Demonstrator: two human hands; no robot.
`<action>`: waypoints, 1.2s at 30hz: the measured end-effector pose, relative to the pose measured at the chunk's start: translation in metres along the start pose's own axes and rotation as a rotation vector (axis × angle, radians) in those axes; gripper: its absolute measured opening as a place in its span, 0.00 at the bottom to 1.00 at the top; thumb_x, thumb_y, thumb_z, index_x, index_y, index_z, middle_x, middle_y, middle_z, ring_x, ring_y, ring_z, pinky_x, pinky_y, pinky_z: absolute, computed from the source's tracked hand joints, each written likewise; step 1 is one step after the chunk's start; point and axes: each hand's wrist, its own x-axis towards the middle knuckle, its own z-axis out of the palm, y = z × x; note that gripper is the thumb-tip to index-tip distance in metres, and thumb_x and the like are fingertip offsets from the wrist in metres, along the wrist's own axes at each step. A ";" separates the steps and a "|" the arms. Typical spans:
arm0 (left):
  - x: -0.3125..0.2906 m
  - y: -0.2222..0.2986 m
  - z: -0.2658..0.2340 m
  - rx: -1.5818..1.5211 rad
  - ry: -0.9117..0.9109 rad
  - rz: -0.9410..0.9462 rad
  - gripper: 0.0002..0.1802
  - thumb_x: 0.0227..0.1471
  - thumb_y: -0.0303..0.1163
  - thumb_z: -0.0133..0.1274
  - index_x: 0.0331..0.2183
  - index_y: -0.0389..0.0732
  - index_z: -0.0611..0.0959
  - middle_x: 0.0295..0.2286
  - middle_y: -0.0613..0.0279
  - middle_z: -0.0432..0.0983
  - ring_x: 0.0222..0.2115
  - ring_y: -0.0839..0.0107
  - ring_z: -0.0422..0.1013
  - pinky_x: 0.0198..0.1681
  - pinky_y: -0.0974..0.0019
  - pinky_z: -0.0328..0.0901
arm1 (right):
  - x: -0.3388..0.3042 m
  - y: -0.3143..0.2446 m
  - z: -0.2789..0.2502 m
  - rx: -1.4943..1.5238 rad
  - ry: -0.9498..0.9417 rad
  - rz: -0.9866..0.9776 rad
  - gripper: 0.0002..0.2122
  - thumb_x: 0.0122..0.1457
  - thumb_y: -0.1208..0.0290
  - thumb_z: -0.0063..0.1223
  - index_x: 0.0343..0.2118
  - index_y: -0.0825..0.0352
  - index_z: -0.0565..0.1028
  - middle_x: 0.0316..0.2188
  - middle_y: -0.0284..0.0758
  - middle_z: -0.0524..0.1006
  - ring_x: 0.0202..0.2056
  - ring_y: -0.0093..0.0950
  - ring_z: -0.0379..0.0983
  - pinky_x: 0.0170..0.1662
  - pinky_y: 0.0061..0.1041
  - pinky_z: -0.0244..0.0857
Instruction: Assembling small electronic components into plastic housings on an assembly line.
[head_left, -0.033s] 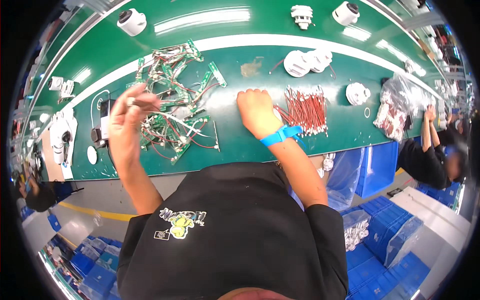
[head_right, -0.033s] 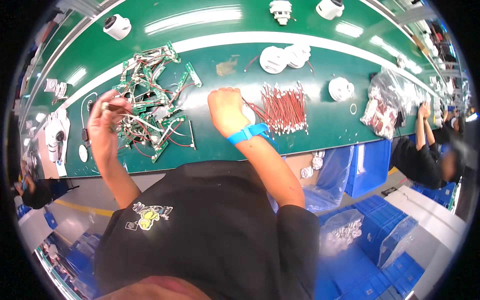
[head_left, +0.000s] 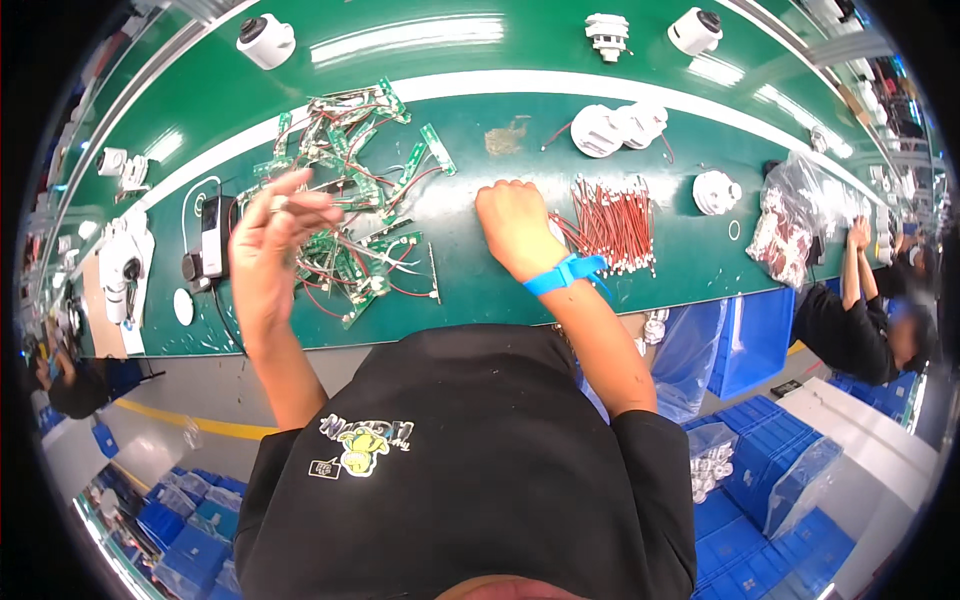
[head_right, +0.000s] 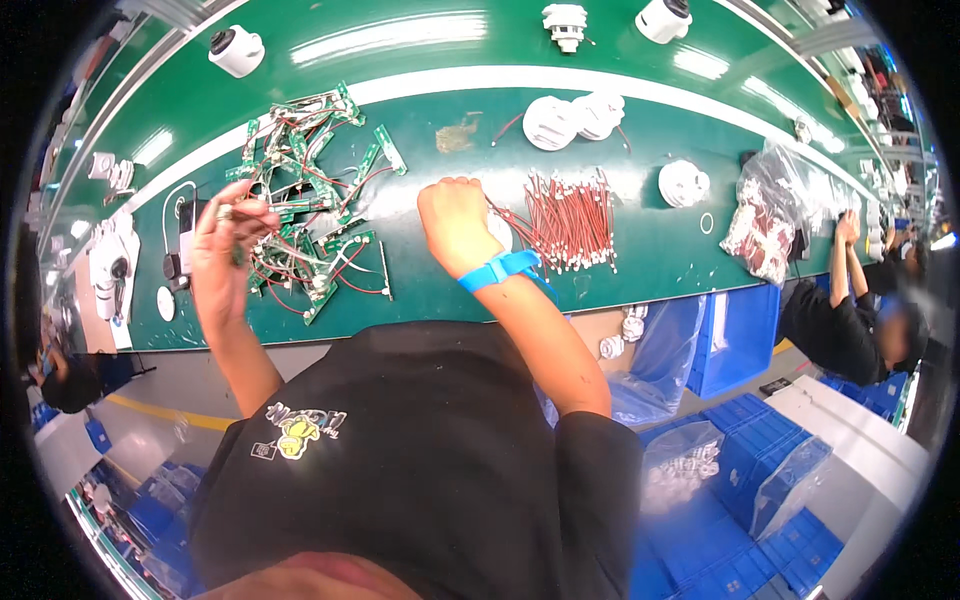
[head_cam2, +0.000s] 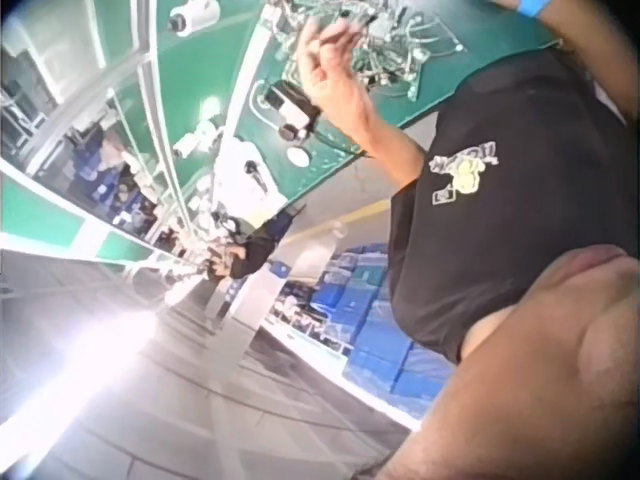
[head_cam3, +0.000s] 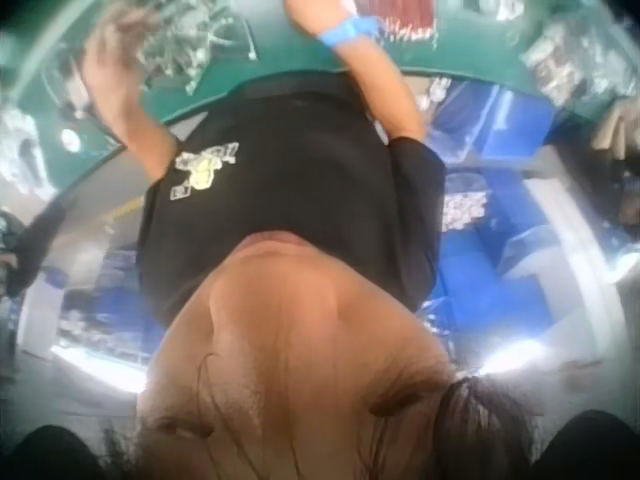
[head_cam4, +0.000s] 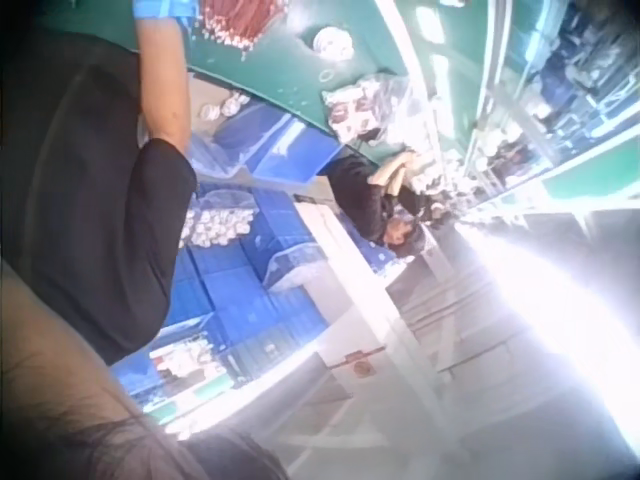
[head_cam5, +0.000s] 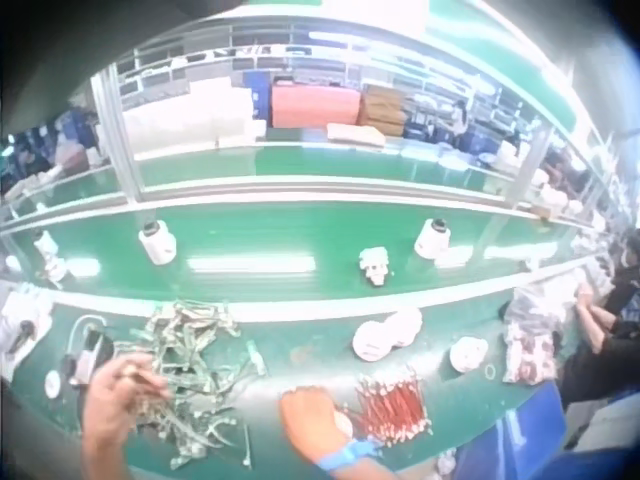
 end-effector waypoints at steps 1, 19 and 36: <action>-0.004 -0.007 0.006 -0.034 0.023 -0.078 0.25 0.60 0.39 0.49 0.52 0.29 0.71 0.36 0.53 0.77 0.38 0.62 0.77 0.46 0.60 0.70 | 0.000 0.002 -0.001 0.003 -0.004 -0.048 0.04 0.42 0.80 0.54 0.24 0.67 0.77 0.27 0.42 0.78 0.33 0.37 0.77 0.36 0.34 0.68; 0.028 -0.050 0.098 -0.265 -0.250 -0.605 0.25 0.58 0.31 0.53 0.54 0.36 0.66 0.39 0.60 0.69 0.32 0.72 0.72 0.23 0.70 0.70 | -0.047 0.032 -0.045 1.852 0.318 0.178 0.08 0.57 0.80 0.57 0.39 0.75 0.78 0.34 0.38 0.79 0.36 0.22 0.76 0.39 0.18 0.70; 0.031 -0.047 0.108 -0.312 -0.344 -0.701 0.23 0.61 0.32 0.43 0.55 0.32 0.70 0.38 0.61 0.74 0.33 0.74 0.69 0.25 0.72 0.66 | -0.053 0.022 -0.052 1.352 0.469 0.217 0.06 0.51 0.81 0.60 0.33 0.71 0.79 0.31 0.35 0.80 0.33 0.22 0.76 0.37 0.22 0.69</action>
